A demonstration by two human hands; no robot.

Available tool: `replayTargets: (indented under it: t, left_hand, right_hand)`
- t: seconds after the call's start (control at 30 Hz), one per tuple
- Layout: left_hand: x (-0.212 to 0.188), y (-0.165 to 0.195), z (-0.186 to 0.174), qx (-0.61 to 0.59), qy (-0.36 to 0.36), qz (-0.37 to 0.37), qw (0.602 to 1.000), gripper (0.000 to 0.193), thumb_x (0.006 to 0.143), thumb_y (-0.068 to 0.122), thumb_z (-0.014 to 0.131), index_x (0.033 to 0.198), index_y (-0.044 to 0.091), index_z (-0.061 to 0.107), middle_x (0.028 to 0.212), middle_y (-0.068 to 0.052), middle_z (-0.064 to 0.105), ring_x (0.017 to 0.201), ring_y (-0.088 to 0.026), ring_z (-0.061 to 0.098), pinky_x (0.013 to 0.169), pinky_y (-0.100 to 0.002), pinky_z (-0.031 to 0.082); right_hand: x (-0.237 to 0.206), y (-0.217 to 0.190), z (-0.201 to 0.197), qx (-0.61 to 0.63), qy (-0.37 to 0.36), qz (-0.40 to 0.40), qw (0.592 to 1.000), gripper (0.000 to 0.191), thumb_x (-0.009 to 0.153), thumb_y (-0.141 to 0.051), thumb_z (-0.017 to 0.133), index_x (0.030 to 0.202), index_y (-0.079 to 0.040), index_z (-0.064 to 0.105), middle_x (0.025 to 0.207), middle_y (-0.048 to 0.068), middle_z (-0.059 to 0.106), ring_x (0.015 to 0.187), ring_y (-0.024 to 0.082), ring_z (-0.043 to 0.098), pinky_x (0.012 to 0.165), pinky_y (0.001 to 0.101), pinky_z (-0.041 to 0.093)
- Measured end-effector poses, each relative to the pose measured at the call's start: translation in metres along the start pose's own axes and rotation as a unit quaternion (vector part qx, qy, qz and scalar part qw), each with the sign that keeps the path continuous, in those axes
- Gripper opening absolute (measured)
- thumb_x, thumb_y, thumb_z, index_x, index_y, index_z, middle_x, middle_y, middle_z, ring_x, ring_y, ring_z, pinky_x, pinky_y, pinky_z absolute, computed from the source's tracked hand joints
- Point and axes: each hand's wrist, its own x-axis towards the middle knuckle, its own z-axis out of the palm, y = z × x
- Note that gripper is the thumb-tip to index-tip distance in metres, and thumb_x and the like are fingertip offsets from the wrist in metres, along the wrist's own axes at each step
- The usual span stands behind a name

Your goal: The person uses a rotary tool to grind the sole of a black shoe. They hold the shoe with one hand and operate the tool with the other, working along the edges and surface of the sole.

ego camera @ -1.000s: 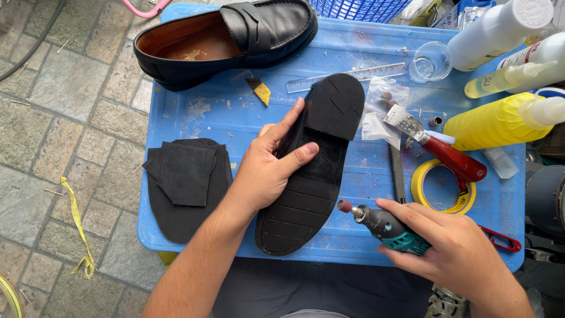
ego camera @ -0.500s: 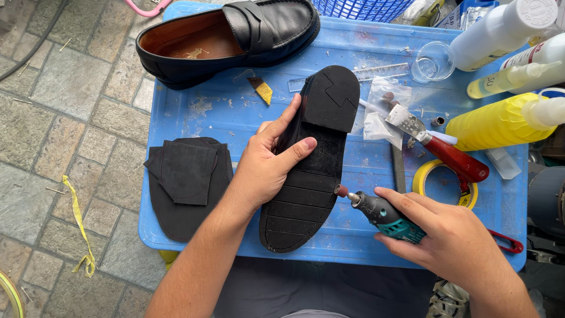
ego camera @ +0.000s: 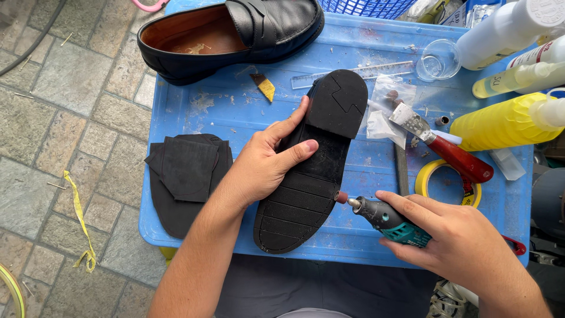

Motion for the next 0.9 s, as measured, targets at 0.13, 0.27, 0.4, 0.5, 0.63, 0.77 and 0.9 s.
replayTargets:
  t: [0.13,0.27,0.4,0.5,0.63,0.77,0.9]
  left_hand:
    - [0.0,0.002,-0.003,0.025,-0.008,-0.046,0.999,0.069,0.095,0.023,0.071,0.157,0.016,0.043,0.153,-0.013,0.061,0.138,-0.018,0.057,0.117,-0.031,0.039]
    - [0.001,0.002,-0.004,0.007,-0.015,-0.032,0.999,0.068,0.096,0.023,0.07,0.157,0.013,0.042,0.155,-0.012,0.058,0.141,-0.019,0.055,0.118,-0.031,0.039]
    - [0.0,0.0,-0.003,-0.026,-0.017,-0.026,0.999,0.068,0.097,0.021,0.07,0.157,0.012,0.041,0.158,-0.013,0.054,0.142,-0.02,0.053,0.119,-0.031,0.039]
    - [0.001,0.001,-0.003,-0.042,-0.018,-0.019,0.999,0.067,0.097,0.02,0.07,0.157,0.012,0.041,0.16,-0.012,0.051,0.144,-0.02,0.051,0.119,-0.032,0.038]
    - [-0.001,0.002,-0.001,0.005,0.004,-0.052,0.999,0.067,0.096,0.02,0.07,0.157,0.015,0.043,0.153,-0.012,0.059,0.141,-0.02,0.055,0.118,-0.031,0.039]
    - [-0.001,0.003,0.001,-0.046,0.004,-0.036,0.998,0.067,0.096,0.018,0.07,0.158,0.015,0.042,0.153,-0.011,0.058,0.136,-0.017,0.056,0.115,-0.03,0.043]
    - [0.0,0.001,0.003,-0.093,0.016,-0.044,0.995,0.069,0.095,0.016,0.07,0.158,0.014,0.042,0.145,-0.011,0.063,0.124,-0.014,0.062,0.107,-0.029,0.049]
  right_hand:
    - [-0.001,0.0,-0.008,-0.003,0.011,-0.037,0.999,0.085,0.062,-0.041,0.088,0.142,-0.034,0.062,0.096,-0.001,0.075,0.063,0.023,0.073,0.057,0.0352,0.058]
    - [-0.006,0.002,-0.022,-0.102,-0.062,0.028,0.992,0.087,0.067,-0.053,0.09,0.148,-0.044,0.058,0.097,-0.007,0.074,0.068,0.021,0.074,0.062,0.035,0.058]
    - [-0.001,0.005,-0.023,-0.109,-0.01,-0.025,0.994,0.085,0.066,-0.051,0.09,0.145,-0.038,0.062,0.096,-0.002,0.074,0.065,0.024,0.072,0.058,0.0367,0.058]
    - [0.005,0.004,-0.015,-0.078,0.034,-0.072,0.994,0.082,0.066,-0.046,0.09,0.142,-0.032,0.064,0.094,0.001,0.074,0.063,0.025,0.071,0.056,0.0371,0.057]
    - [0.007,0.003,-0.006,-0.047,0.008,-0.059,0.997,0.084,0.065,-0.044,0.09,0.144,-0.032,0.062,0.098,-0.001,0.074,0.062,0.023,0.071,0.054,0.0363,0.057]
    - [0.005,0.004,-0.003,-0.026,0.046,-0.086,0.995,0.082,0.063,-0.038,0.088,0.141,-0.029,0.064,0.099,0.001,0.075,0.064,0.023,0.072,0.054,0.0359,0.057]
    - [0.004,0.002,-0.006,-0.01,0.086,-0.11,0.99,0.075,0.064,-0.037,0.088,0.135,-0.026,0.067,0.098,0.002,0.076,0.068,0.024,0.073,0.058,0.0346,0.058]
